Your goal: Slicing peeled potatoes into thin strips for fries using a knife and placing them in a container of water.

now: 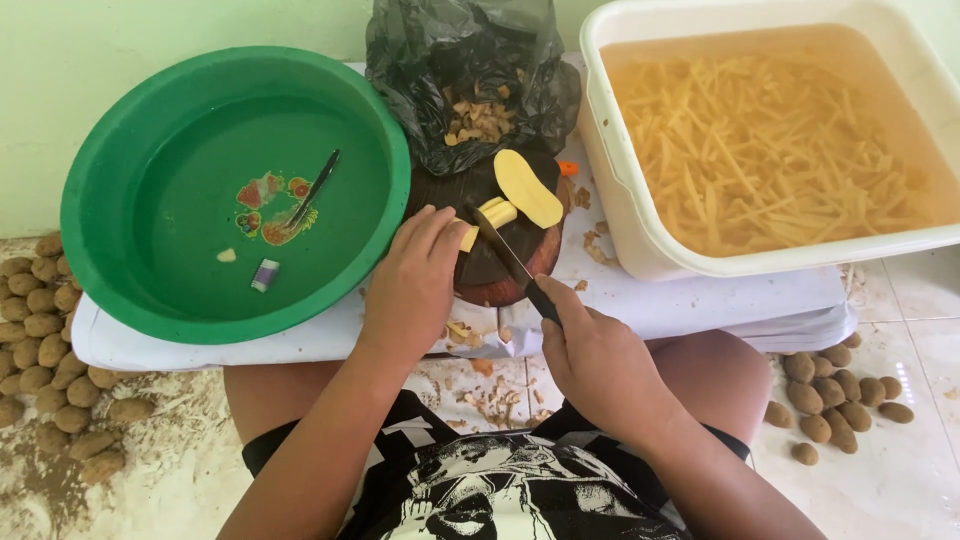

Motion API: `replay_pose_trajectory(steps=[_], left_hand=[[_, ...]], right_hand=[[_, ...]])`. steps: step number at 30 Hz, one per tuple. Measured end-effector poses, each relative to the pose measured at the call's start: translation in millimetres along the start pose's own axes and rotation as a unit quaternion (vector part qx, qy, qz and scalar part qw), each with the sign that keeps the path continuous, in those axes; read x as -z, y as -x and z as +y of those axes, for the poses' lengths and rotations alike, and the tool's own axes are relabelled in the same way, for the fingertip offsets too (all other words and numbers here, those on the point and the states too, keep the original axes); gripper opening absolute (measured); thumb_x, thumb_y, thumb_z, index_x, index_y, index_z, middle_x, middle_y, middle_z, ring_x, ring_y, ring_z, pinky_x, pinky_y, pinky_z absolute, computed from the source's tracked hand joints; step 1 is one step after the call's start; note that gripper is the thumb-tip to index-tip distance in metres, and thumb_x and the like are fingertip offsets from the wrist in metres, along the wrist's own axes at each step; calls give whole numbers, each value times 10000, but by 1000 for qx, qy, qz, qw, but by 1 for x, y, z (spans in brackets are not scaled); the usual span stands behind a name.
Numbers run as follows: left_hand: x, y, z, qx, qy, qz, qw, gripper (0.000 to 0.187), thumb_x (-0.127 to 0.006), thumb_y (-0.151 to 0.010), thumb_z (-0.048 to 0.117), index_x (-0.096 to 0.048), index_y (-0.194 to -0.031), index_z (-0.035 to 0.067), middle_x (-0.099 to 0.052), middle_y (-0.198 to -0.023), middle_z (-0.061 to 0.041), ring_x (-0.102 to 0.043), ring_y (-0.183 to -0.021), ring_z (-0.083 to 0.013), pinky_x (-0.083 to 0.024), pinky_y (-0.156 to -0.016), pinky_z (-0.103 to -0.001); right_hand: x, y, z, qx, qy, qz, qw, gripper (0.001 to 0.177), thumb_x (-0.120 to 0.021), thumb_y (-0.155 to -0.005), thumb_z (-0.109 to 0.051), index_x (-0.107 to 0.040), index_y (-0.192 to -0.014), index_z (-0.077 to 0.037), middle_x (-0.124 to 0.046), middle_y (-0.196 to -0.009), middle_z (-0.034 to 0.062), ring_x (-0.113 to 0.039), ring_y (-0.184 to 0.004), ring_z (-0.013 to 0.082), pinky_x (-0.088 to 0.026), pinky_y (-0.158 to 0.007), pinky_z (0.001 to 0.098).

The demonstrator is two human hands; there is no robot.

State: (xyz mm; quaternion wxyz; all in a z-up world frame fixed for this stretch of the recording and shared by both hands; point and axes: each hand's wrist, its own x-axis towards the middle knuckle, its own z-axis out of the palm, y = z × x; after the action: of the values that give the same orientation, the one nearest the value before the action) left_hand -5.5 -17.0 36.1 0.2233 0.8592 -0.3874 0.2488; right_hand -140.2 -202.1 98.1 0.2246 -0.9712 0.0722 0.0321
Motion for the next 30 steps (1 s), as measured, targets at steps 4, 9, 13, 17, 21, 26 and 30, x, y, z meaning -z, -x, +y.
replay_pose_trajectory(steps=[4, 9, 13, 17, 21, 26, 30], left_hand=[[-11, 4, -8, 9, 1, -1, 1000, 327, -696, -922, -57, -644, -1242, -20, -594, -1223, -190, -618, -1221, -410, -606, -988, -440], [-14, -4, -10, -1, -61, -24, 998, 263, -668, -976, -4, -634, -1236, -2, -614, -1215, -185, -632, -1239, -365, -558, -1056, -410], [-19, -15, -10, -16, -88, -18, 996, 221, -675, -972, 16, -648, -1191, 1, -628, -1219, -180, -630, -1258, -379, -549, -1073, -407], [-16, -30, -6, -2, -65, -29, 997, 256, -694, -949, 6, -643, -1200, -2, -618, -1245, -208, -613, -1265, -415, -565, -1034, -422], [-20, -37, -7, 52, -59, -103, 992, 341, -708, -896, 23, -613, -1223, 24, -621, -1226, -193, -639, -1211, -422, -616, -922, -405], [-37, -36, -22, 77, -30, -122, 989, 336, -727, -827, 88, -645, -1148, 30, -635, -1171, -173, -688, -1111, -389, -634, -837, -388], [-39, -45, -24, 92, -24, -128, 987, 299, -721, -819, 110, -675, -1105, 36, -631, -1142, -158, -710, -1031, -384, -644, -787, -385]], right_hand=[[-5, 1, 6, 12, -36, 27, 999, 462, -511, -984, -185, -568, -1435, -103, -768, -827, 203, -777, -649, 338, -597, -495, 386], [0, 5, 13, 22, -97, 95, 991, 474, -510, -981, -125, -527, -1449, -50, -762, -968, 259, -782, -810, 385, -643, -611, 457], [9, 7, 14, 27, -127, 124, 984, 462, -516, -987, -111, -541, -1437, -9, -754, -1043, 280, -772, -898, 395, -642, -674, 459], [17, 6, 11, 6, -125, 123, 984, 473, -521, -987, -112, -532, -1450, -12, -750, -1013, 265, -762, -838, 379, -614, -657, 456], [15, 5, 14, -33, -108, 94, 989, 486, -504, -993, -140, -514, -1473, -62, -757, -828, 169, -747, -650, 285, -571, -546, 384], [14, 5, 17, -40, -122, 97, 987, 485, -510, -991, -138, -518, -1472, -71, -755, -795, 171, -745, -632, 290, -558, -518, 372], [14, 5, 13, -50, -118, 106, 986, 498, -537, -976, -170, -541, -1471, -113, -764, -800, 174, -760, -632, 316, -576, -534, 372]])
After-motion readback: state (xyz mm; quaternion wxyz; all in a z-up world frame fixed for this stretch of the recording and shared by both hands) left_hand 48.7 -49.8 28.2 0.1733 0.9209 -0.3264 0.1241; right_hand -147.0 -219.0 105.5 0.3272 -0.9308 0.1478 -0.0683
